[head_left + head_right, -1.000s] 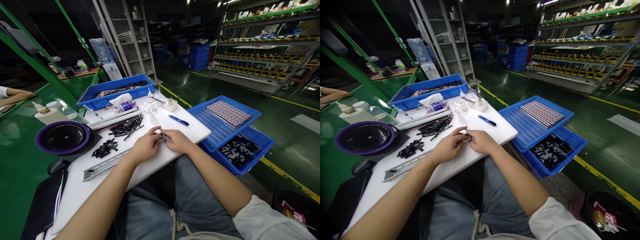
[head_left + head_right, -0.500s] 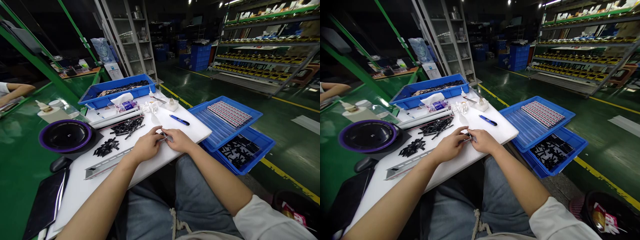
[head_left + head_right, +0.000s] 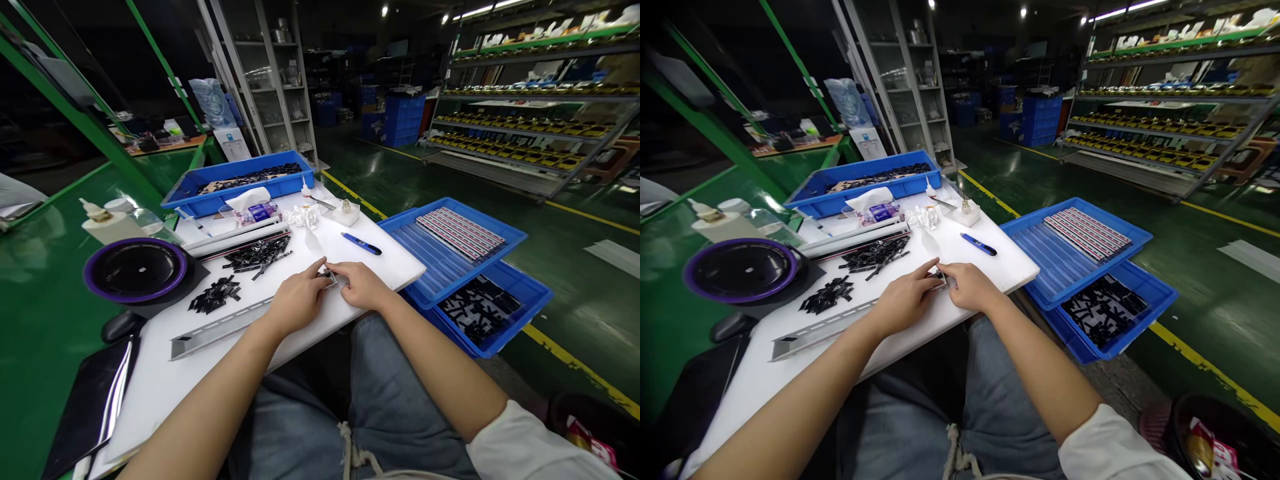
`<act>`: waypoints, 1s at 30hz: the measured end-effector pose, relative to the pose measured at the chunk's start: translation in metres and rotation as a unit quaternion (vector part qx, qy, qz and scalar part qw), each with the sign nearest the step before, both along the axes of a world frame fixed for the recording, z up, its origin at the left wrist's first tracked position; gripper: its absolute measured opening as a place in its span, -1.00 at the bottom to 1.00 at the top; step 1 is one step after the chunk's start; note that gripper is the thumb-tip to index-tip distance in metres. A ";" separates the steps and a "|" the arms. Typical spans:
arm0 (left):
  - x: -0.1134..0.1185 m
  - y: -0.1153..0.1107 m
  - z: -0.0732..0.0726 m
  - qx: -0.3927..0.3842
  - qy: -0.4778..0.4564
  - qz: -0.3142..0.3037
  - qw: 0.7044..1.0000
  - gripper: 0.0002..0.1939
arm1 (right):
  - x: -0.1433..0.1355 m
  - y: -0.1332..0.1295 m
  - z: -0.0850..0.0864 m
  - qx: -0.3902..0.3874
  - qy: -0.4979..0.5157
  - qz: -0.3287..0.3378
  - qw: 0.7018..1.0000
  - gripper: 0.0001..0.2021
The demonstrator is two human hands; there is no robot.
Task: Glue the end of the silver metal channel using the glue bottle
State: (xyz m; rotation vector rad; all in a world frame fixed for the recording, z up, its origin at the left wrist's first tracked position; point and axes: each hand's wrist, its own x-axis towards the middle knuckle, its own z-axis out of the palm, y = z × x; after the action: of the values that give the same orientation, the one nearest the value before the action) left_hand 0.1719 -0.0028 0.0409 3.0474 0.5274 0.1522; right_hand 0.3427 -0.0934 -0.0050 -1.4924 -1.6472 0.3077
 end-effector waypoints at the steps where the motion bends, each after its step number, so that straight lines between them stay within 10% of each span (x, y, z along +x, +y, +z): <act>1: -0.002 -0.003 -0.002 0.020 0.000 -0.003 1.000 -0.59 | 0.000 0.000 0.000 0.004 0.012 -0.004 1.000 -0.36; 30: -0.016 0.002 -0.001 0.033 -0.009 0.015 0.999 -0.57 | 0.005 0.009 -0.008 0.030 0.147 -0.121 0.981 -0.51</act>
State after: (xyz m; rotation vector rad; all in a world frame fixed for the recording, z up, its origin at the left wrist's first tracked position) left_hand 0.1558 -0.0007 0.0401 3.0990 0.5782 0.2021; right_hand 0.3473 -0.0843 -0.0133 -1.5049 -1.2190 0.3234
